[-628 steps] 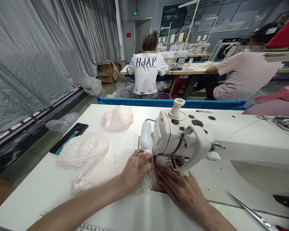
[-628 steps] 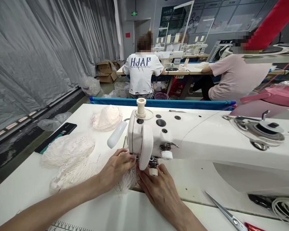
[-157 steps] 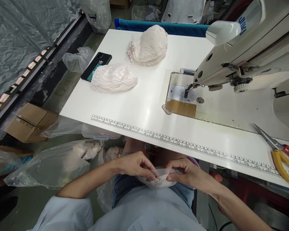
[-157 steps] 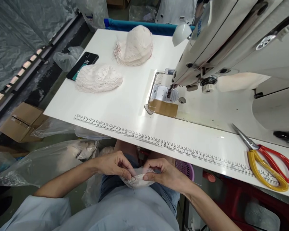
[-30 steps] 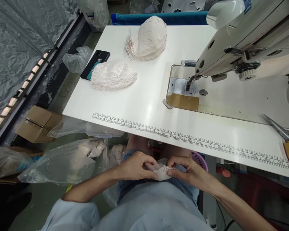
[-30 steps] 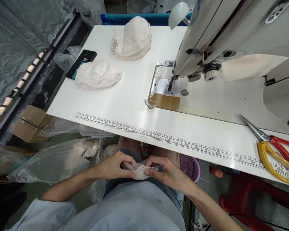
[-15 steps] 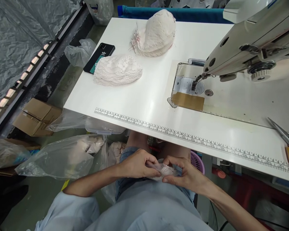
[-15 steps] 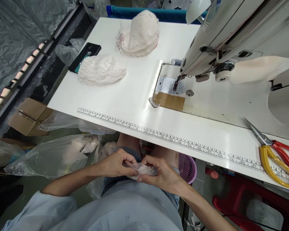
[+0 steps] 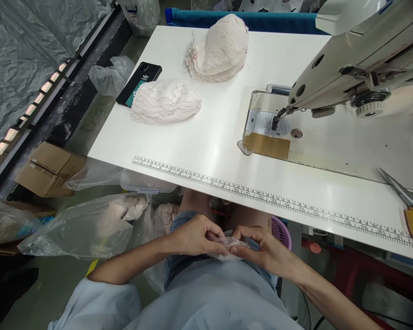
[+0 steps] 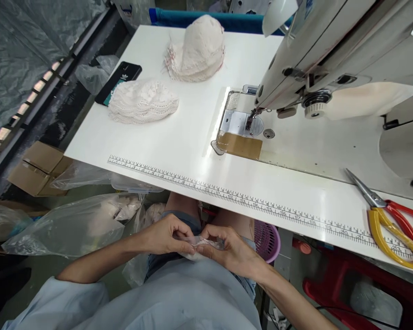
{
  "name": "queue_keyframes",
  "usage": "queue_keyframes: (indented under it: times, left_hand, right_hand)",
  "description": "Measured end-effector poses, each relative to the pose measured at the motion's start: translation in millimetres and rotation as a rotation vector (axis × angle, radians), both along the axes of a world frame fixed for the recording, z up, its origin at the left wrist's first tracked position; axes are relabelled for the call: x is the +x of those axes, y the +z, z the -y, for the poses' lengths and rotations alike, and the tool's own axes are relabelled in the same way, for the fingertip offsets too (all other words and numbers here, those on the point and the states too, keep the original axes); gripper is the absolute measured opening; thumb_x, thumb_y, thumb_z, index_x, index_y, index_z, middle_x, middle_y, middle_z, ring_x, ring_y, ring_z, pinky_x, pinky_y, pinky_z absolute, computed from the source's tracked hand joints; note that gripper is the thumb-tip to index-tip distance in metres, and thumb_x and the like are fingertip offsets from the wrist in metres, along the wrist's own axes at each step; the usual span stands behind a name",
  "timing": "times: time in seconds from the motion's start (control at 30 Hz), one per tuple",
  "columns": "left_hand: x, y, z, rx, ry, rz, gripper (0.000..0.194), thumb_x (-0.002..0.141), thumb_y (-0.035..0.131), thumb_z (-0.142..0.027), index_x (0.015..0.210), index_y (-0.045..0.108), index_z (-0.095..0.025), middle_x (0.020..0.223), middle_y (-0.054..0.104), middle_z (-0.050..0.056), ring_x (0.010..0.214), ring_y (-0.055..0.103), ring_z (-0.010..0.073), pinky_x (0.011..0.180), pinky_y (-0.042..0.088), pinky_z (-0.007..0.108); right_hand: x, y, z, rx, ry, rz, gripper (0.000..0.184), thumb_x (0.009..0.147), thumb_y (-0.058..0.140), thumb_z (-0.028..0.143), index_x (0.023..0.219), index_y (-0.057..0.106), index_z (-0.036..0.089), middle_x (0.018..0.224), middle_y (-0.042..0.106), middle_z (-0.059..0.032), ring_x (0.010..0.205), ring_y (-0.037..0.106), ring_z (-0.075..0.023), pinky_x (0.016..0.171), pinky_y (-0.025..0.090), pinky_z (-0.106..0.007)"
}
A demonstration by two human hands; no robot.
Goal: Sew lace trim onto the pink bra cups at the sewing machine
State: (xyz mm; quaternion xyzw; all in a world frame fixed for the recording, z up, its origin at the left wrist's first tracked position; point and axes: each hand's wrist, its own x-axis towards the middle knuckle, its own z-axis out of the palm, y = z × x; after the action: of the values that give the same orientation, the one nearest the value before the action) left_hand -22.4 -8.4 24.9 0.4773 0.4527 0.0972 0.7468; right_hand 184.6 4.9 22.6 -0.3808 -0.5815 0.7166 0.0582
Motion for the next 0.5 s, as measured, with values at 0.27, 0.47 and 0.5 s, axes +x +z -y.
queue_keyframes:
  times: [0.27, 0.47, 0.5]
  left_hand:
    - [0.1, -4.4, 1.7, -0.039, -0.009, 0.004, 0.021, 0.069, 0.069, -0.031, 0.074, 0.071, -0.011, 0.059, 0.06, 0.0, 0.051, 0.045, 0.0076, 0.048, 0.032, 0.017]
    - [2.1, -5.2, 1.5, -0.04, -0.016, -0.001, 0.02, 0.068, 0.07, -0.031, 0.074, 0.071, -0.011, 0.058, 0.06, -0.001, 0.052, 0.046, 0.0077, 0.049, 0.032, 0.017]
    - [2.5, -5.0, 1.3, -0.04, -0.02, -0.006, 0.02, 0.068, 0.069, -0.031, 0.073, 0.071, -0.012, 0.058, 0.06, -0.001, 0.053, 0.046, 0.0079, 0.05, 0.032, 0.017]
  right_hand:
    - [2.2, 0.2, 0.0, -0.013, -0.002, -0.069, 0.03, 0.083, 0.059, 0.045, 0.073, 0.062, 0.016, 0.064, 0.054, 0.0015, 0.06, 0.044, -0.0106, 0.056, 0.034, -0.021]
    - [5.7, -0.9, 1.4, -0.001, -0.009, -0.081, 0.034, 0.084, 0.057, 0.047, 0.075, 0.065, 0.016, 0.064, 0.054, 0.0009, 0.059, 0.044, -0.0108, 0.054, 0.034, -0.021]
    - [6.2, -1.1, 1.5, 0.007, -0.004, -0.078, 0.034, 0.084, 0.056, 0.047, 0.075, 0.065, 0.016, 0.064, 0.054, 0.0008, 0.059, 0.044, -0.0109, 0.054, 0.034, -0.022]
